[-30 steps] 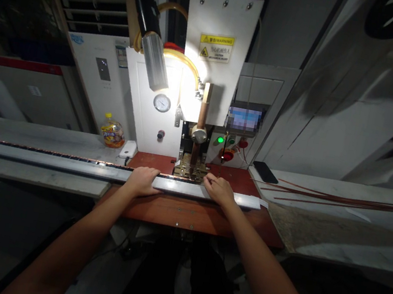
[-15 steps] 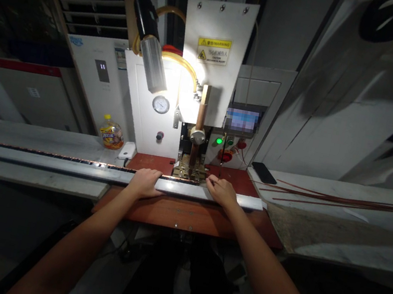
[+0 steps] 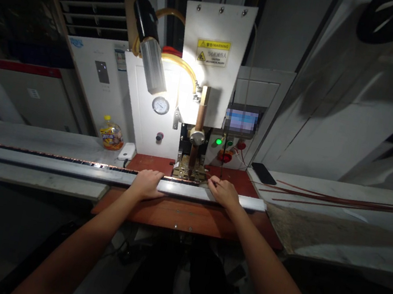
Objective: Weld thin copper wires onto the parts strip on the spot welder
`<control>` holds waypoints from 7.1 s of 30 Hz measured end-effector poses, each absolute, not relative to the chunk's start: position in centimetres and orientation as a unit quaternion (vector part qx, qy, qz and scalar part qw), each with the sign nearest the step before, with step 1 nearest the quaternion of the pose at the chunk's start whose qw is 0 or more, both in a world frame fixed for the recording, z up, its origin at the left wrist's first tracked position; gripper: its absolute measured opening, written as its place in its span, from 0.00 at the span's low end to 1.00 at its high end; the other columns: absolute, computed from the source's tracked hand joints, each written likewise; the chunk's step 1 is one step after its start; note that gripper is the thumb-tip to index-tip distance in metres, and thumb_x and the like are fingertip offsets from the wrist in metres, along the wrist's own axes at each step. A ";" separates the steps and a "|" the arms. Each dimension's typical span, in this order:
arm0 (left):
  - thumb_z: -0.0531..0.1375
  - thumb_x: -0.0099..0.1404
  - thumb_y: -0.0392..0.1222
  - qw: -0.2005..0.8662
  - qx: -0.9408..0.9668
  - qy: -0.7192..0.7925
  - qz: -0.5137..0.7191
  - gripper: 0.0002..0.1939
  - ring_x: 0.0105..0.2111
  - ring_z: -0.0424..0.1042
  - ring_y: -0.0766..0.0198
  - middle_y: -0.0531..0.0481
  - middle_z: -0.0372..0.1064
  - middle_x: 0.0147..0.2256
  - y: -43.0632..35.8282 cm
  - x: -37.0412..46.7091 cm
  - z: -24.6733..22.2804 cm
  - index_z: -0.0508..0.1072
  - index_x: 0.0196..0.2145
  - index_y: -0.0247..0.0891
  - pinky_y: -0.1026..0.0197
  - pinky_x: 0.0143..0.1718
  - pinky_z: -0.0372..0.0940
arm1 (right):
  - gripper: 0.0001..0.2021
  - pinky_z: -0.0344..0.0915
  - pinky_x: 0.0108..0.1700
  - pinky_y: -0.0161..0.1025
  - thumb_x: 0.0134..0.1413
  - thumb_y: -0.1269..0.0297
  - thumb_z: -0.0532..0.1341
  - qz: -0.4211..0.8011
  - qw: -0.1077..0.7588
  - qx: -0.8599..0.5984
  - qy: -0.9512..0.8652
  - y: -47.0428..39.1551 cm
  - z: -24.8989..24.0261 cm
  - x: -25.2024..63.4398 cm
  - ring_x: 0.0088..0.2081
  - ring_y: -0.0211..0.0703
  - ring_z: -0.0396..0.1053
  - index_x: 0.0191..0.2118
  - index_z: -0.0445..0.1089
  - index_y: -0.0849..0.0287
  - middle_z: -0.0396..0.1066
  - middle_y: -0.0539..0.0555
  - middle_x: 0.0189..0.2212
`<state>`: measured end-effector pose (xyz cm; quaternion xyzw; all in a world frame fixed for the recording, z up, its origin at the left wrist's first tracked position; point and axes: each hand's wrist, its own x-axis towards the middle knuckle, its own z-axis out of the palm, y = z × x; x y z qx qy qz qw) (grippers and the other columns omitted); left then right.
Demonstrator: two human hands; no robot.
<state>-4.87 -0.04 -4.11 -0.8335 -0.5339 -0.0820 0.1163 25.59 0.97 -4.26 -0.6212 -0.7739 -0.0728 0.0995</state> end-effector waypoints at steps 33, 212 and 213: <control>0.60 0.50 0.69 0.079 -0.836 -0.540 -0.059 0.34 0.44 0.72 0.48 0.42 0.74 0.43 0.7 -3.4 -3.9 0.71 0.45 0.41 0.53 0.43 0.63 | 0.17 0.58 0.36 0.36 0.65 0.57 0.44 -0.068 0.089 -0.614 -0.781 1.7 -4.2 27.2 0.39 0.45 0.73 0.44 0.69 0.52 0.76 0.53 0.41; 0.57 0.45 0.75 0.031 -0.819 -0.573 -0.007 0.40 0.46 0.72 0.46 0.43 0.75 0.45 1.5 -3.1 -2.9 0.72 0.46 0.44 0.53 0.44 0.64 | 0.17 0.56 0.44 0.34 0.64 0.55 0.46 0.046 0.141 -0.561 -0.814 3.6 -3.8 24.3 0.42 0.43 0.70 0.43 0.71 0.50 0.76 0.52 0.42; 0.58 0.46 0.75 0.036 -0.819 -0.573 -0.009 0.39 0.46 0.72 0.46 0.43 0.75 0.44 1.4 -3.1 -2.9 0.72 0.46 0.44 0.54 0.43 0.64 | 0.17 0.56 0.44 0.34 0.64 0.55 0.46 0.045 0.138 -0.562 -0.814 3.6 -3.9 24.3 0.42 0.43 0.70 0.43 0.71 0.50 0.76 0.52 0.43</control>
